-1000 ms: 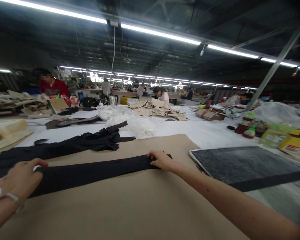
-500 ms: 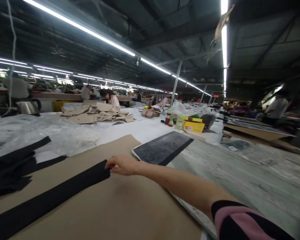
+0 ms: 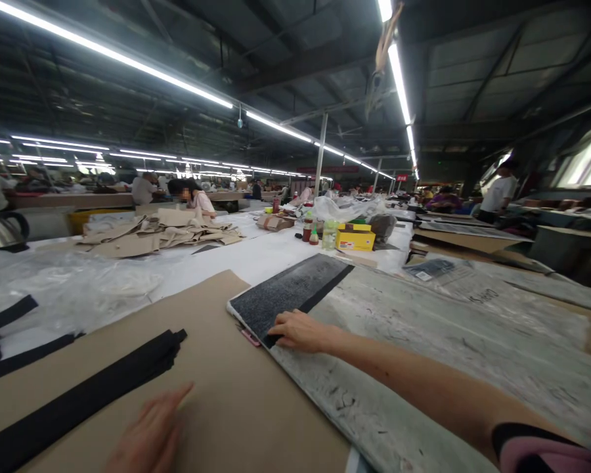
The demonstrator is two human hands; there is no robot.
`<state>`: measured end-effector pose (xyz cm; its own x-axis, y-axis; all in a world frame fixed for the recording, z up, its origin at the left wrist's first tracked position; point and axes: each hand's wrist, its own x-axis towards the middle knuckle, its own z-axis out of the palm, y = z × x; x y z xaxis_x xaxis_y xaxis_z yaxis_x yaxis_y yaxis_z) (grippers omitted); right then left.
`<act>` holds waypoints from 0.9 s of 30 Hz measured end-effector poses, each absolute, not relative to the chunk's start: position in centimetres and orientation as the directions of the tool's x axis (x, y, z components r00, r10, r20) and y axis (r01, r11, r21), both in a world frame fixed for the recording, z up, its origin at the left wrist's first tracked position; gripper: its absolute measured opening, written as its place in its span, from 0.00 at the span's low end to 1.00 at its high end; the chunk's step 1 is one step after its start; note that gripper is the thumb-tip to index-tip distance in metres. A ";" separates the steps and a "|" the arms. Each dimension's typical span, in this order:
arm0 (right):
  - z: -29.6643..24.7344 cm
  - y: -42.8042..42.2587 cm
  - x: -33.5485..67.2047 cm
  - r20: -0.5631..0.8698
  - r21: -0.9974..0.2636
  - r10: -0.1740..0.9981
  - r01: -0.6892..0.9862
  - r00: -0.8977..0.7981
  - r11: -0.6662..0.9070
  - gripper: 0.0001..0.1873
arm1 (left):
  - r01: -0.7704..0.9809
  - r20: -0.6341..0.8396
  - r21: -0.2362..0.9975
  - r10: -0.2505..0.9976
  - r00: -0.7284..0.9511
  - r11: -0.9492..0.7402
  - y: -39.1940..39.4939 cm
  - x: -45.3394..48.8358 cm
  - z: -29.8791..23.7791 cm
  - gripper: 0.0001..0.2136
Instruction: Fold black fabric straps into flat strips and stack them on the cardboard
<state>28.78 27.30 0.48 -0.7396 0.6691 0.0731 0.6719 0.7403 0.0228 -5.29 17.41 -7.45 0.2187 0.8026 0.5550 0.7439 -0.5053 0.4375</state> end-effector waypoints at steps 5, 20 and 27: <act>0.1 27.3 28.5 0.095 0.085 0.651 0.658 -0.753 0.748 0.11 | 0.703 0.427 0.476 0.838 0.341 -0.528 22.4 4.9 -6.2 0.22; -0.7 28.9 27.7 0.120 0.173 0.589 0.601 -0.799 0.780 0.05 | 0.739 0.369 0.468 0.867 0.335 -0.484 25.2 7.4 -8.4 0.27; -0.9 29.3 27.6 0.123 0.113 0.574 0.586 -0.810 0.803 0.06 | 0.741 0.370 0.465 0.867 0.335 -0.485 25.2 7.5 -8.7 0.28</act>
<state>27.61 29.25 -0.93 -0.8097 0.5738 0.1234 0.5859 0.8025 0.1125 7.52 25.24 -8.68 0.3347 0.8665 0.3703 0.7411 -0.4848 0.4645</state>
